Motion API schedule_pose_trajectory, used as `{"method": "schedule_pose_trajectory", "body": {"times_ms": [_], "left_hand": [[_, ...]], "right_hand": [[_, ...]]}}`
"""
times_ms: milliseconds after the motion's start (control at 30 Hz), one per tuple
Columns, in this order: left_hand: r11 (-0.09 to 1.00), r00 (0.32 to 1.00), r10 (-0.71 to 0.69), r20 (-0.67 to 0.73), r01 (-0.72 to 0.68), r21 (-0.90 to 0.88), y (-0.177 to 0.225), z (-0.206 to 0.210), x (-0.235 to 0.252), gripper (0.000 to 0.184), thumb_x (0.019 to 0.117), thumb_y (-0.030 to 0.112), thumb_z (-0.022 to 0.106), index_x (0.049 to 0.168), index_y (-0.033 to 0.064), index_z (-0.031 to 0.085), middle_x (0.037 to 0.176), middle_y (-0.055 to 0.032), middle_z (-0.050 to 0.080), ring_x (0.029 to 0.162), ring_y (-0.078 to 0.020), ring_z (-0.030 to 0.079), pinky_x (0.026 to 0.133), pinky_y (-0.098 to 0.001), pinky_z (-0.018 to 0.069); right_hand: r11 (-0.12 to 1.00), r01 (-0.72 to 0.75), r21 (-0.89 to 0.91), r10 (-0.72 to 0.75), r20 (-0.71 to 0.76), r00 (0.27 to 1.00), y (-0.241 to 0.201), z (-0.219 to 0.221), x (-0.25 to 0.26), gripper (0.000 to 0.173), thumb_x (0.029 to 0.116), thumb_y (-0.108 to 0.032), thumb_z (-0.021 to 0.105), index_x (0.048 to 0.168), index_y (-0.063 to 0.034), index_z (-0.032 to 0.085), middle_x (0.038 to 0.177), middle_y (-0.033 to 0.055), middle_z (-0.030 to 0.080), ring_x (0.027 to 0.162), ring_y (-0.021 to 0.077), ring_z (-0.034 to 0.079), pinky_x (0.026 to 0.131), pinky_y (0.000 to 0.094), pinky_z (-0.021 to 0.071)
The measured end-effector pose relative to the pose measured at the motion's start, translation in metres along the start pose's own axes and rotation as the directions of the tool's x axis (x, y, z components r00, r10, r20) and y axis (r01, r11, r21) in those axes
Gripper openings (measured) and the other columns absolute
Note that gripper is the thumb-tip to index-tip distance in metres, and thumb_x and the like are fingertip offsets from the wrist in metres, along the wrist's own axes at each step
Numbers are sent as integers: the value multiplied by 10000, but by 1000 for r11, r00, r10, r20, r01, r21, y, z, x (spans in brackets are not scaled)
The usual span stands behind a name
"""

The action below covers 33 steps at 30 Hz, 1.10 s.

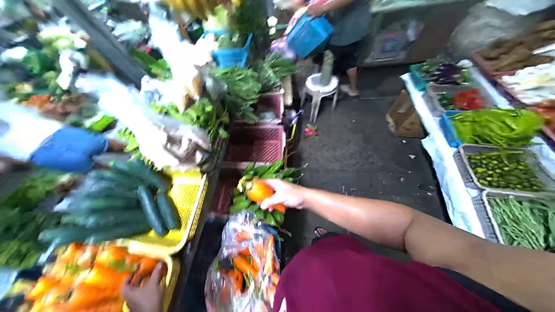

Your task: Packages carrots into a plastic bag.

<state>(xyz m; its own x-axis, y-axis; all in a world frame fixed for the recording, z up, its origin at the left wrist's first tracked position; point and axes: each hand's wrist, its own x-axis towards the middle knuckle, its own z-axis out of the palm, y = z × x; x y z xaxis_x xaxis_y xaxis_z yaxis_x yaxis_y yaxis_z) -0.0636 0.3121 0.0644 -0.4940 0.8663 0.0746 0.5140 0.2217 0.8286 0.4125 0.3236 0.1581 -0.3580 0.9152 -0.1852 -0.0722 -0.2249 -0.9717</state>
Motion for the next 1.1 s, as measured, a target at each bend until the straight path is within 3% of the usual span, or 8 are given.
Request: {"method": "schedule_pose_trajectory", "body": {"times_ms": [133,267,433,567,833,1000,1033,1100], "left_hand": [[985,982,-172,-76,174,21,36,-3,-24,896,906,257,792,1566,-37,264,1443,-290,526,1277,-363,588,1071,-493,501],[997,975,-7,-221,24,75,88,5,-69,589,1019,269,627,1461,-77,447,1381,-283,568,1253,-354,591,1074,-484,485],[968,951,250,180,-249,-31,208,80,-179,486,1062,305,526,1461,30,507,1365,-153,623,1213,-218,640,1037,-429,548],[846,906,406,120,-422,326,201,134,-208,381,1084,326,426,945,83,684,919,-81,672,860,-236,690,709,-458,590],[981,992,-42,118,18,195,104,101,-275,628,1093,450,330,648,84,577,598,-46,558,613,-203,601,620,-461,511],[906,948,-222,227,287,-311,107,60,-348,514,1077,387,397,689,117,601,576,54,489,533,-64,490,533,-288,433],[804,934,-295,203,357,-476,105,45,-358,499,1067,414,422,669,159,582,534,89,446,474,-35,428,468,-244,375],[684,880,-384,279,474,-554,74,6,-374,526,1061,481,442,611,215,493,509,109,387,435,-32,372,431,-229,329]], "right_hand": [[1000,-19,-4,19,79,997,8,-9,-1,640,849,-116,766,1431,-70,502,1168,144,687,935,231,706,799,380,618],[1000,-2,-13,4,160,987,13,-17,1,640,835,-66,746,1423,-68,494,1129,150,700,883,237,714,759,372,623],[829,173,-531,19,336,942,15,-19,5,598,794,-223,819,1337,-146,580,1127,80,695,986,190,696,861,454,603],[722,233,-651,165,489,856,27,-1,4,504,828,-332,780,1270,-156,612,1035,71,706,929,197,700,831,492,589],[359,593,-721,373,693,617,58,57,-7,629,872,-549,731,1341,-157,582,1142,110,705,1079,307,685,940,576,544],[711,521,-473,536,844,34,54,82,18,479,869,-327,817,1219,-41,659,979,149,691,801,250,665,726,494,561],[750,425,-507,555,832,12,54,85,25,449,880,-301,803,1205,-32,650,910,137,678,692,209,641,632,430,556],[741,297,-602,577,797,177,56,82,45,445,890,-287,801,1221,-38,638,939,140,673,712,206,640,650,414,559]]}}
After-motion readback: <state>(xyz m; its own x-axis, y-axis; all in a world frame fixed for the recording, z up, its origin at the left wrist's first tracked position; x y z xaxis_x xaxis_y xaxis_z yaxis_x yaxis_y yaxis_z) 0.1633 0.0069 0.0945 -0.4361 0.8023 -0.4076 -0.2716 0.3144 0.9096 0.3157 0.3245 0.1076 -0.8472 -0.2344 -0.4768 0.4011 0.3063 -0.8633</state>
